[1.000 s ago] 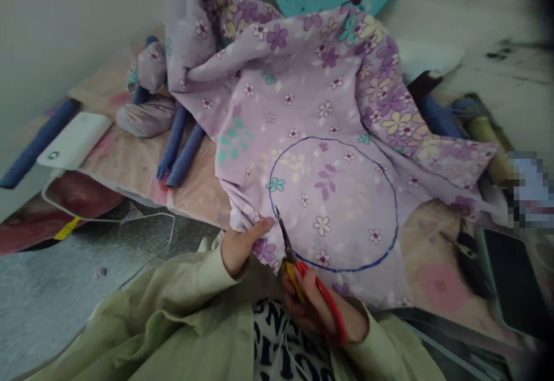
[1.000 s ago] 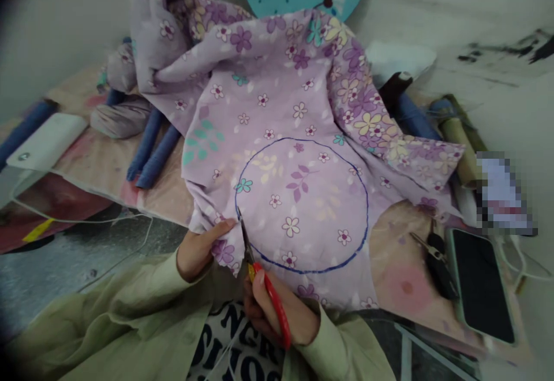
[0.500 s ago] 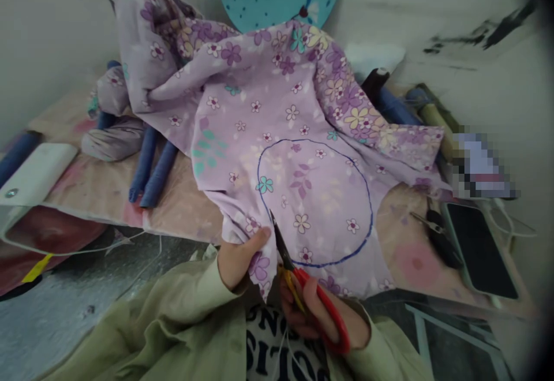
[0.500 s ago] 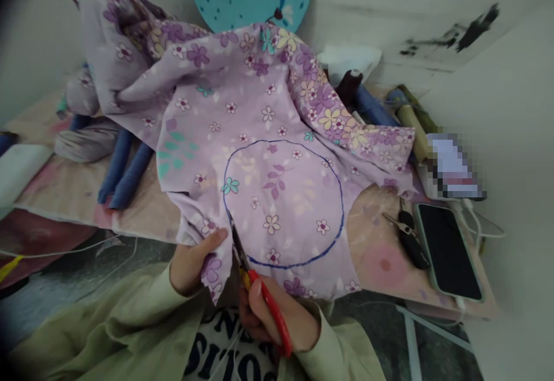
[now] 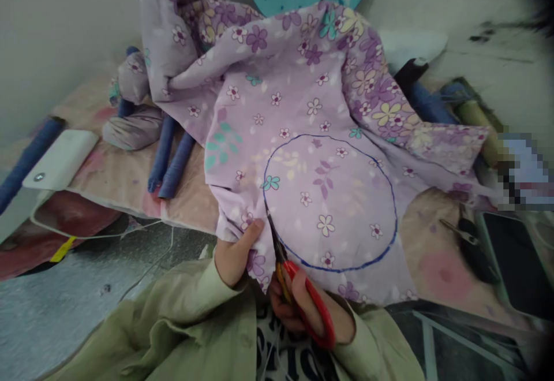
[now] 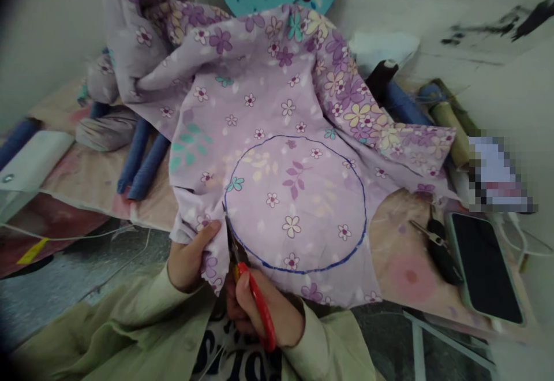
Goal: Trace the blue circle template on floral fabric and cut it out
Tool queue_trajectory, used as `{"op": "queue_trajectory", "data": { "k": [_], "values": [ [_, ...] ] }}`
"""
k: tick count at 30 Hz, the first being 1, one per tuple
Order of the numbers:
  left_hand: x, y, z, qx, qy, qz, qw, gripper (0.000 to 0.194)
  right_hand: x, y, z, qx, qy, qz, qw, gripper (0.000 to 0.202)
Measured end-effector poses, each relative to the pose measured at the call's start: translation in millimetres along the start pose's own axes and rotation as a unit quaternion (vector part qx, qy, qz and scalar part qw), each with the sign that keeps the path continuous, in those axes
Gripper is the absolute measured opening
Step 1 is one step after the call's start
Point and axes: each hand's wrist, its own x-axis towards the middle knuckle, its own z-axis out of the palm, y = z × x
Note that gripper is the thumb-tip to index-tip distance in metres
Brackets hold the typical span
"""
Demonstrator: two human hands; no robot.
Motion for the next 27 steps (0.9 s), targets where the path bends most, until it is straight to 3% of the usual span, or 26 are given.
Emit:
{"op": "queue_trajectory", "data": {
  "k": [11,27],
  "values": [
    [-4.2,3.9,0.4,-0.017,0.023,-0.017,0.999,0.044,-8.2,0.4,-2.4,0.015,-0.003,0.006,1.000,0.057],
    [-5.0,1.6,1.6,-0.022,0.019,-0.005,1.000,0.044,-6.7,-5.0,-0.9,-0.068,0.058,0.017,0.996,0.055]
  ]
}}
